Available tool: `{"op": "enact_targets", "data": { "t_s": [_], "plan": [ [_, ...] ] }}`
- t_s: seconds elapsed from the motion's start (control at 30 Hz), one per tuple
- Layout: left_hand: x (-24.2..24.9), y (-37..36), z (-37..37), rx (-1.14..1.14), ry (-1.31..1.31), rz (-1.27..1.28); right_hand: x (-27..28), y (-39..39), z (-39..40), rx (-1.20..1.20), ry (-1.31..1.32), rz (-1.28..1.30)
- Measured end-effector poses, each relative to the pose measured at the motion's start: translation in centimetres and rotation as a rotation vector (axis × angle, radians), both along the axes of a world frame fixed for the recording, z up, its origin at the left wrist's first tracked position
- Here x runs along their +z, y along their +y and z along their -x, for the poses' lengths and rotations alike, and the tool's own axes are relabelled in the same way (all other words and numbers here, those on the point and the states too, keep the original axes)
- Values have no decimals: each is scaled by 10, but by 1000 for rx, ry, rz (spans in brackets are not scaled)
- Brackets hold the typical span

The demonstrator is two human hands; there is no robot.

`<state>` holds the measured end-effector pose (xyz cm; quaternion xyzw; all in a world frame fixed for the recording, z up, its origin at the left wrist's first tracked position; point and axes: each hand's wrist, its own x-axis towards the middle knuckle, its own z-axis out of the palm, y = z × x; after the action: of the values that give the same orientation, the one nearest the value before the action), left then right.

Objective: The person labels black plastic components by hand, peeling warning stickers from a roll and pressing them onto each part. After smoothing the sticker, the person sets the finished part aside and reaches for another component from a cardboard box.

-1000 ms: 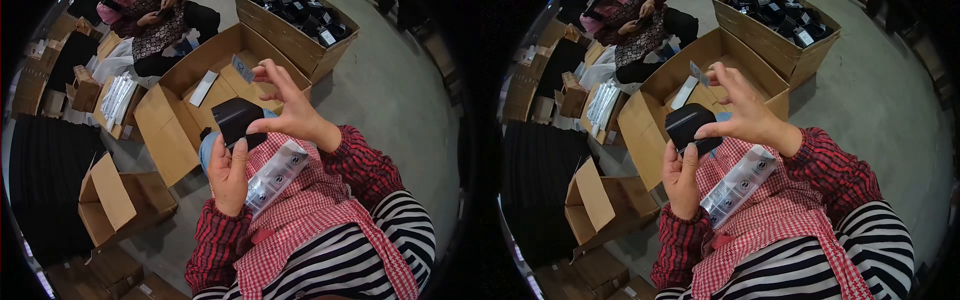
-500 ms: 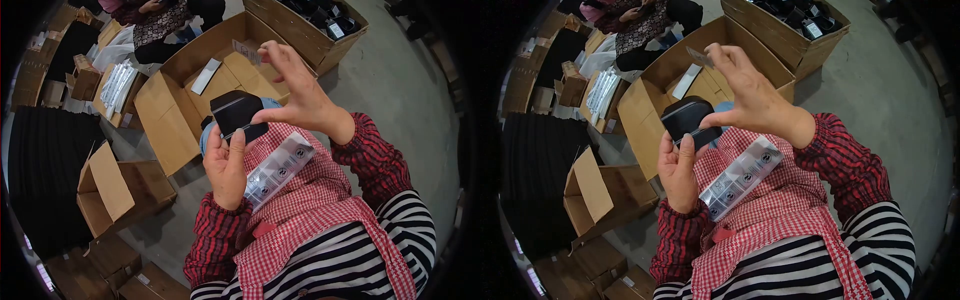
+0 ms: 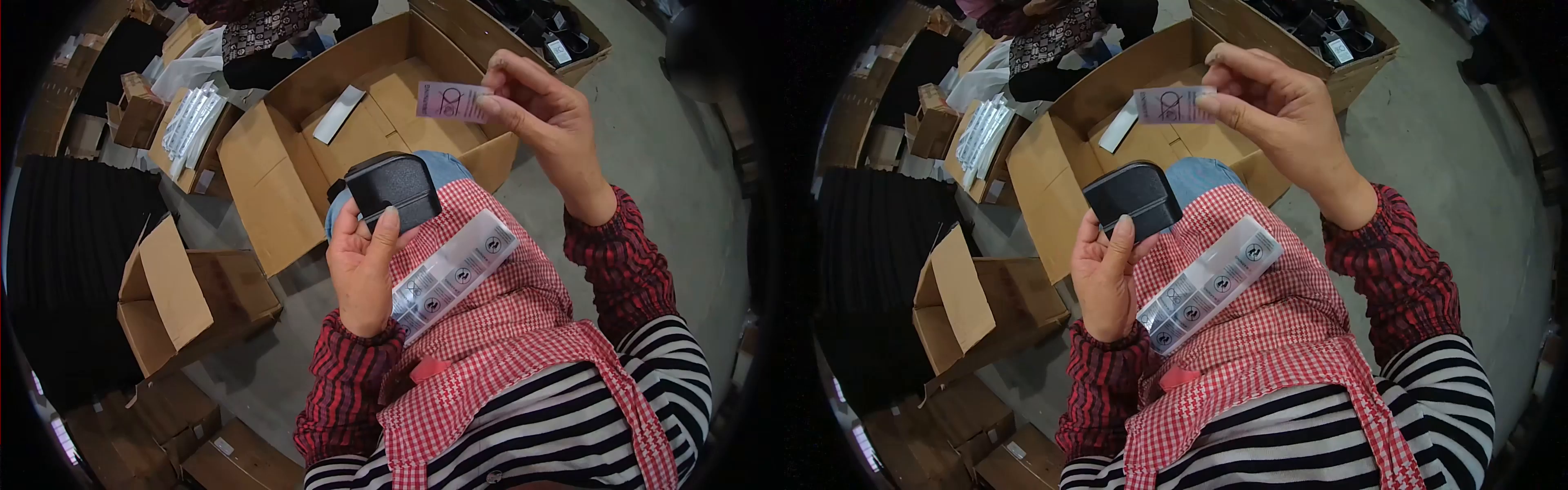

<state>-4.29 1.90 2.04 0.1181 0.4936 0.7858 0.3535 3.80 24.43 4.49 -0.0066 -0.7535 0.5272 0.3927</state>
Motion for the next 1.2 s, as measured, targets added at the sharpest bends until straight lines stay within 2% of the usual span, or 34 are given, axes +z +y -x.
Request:
{"op": "enact_targets", "data": {
  "t_s": [0.07,0.23,0.37,0.47,0.63,0.77,1.2],
  "plan": [
    [2,-1,-2,18,12,9,5,-22,-5,149,-115,449],
    [3,-5,-10,14,44,0,-5,-41,-7,251,-215,593],
    [3,-8,-13,6,80,46,-1,-47,-11,222,-239,628],
    [6,-7,-15,-29,32,-16,-10,-55,-9,274,-263,620],
    [7,-13,-16,-73,48,24,-19,-65,-4,258,-218,447],
    [9,-15,-16,-62,13,-5,-18,-67,-2,286,-251,498],
    [6,-13,-12,-75,32,18,-21,-62,5,301,-299,433]
  ]
}}
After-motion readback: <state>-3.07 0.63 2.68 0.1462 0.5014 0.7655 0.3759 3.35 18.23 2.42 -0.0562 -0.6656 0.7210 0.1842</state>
